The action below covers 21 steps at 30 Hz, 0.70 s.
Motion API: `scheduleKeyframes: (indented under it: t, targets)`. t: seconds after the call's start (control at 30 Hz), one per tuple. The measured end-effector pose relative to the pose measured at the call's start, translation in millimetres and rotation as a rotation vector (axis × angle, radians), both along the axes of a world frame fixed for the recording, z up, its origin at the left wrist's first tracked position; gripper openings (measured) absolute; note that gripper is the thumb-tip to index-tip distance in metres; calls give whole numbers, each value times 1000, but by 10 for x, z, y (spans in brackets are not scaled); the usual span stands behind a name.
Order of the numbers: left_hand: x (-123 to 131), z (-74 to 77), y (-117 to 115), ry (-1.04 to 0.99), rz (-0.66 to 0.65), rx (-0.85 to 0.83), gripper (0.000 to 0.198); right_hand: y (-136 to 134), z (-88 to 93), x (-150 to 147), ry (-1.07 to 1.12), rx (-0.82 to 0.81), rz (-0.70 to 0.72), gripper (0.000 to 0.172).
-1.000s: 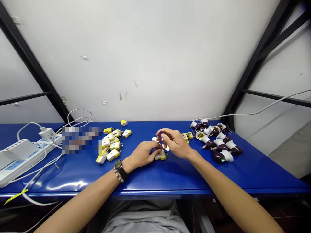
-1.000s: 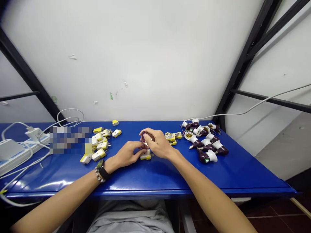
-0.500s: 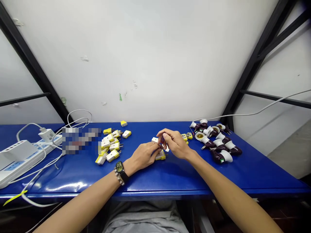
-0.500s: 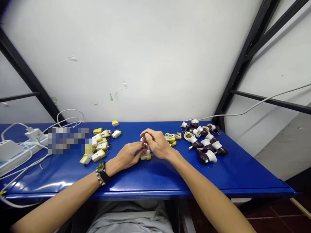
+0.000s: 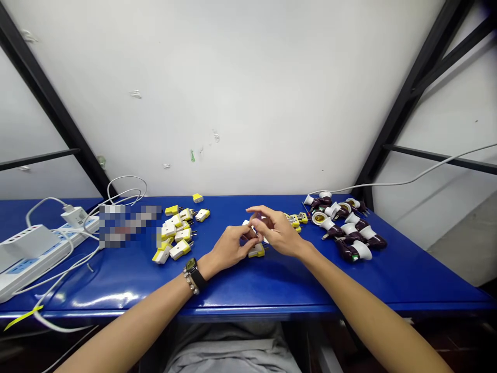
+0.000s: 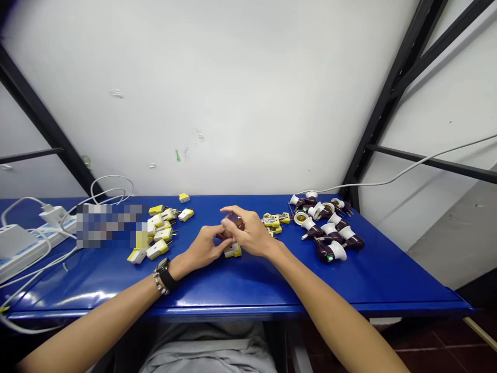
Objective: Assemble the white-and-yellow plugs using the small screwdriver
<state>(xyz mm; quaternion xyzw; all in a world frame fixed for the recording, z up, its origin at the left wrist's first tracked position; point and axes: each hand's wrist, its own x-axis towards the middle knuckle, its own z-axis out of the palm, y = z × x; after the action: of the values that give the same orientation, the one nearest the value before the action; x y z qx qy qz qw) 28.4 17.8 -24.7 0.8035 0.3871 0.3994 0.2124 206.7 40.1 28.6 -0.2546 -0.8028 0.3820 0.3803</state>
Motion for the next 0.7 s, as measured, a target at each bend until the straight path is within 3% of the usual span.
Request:
scheduleKeyframes:
  t: [0.2,0.47,0.7]
  targets:
    - [-23,53,-11,63,52,-12,24,18,-27,-17,12,-24,-58,25]
    - [-133,122,-28,178,-49,-74,22,41,-2,7,192,-106,-117,30]
    - [-155,127,-19,121,-51,-163,27,35,65,64,18,119,-267,26]
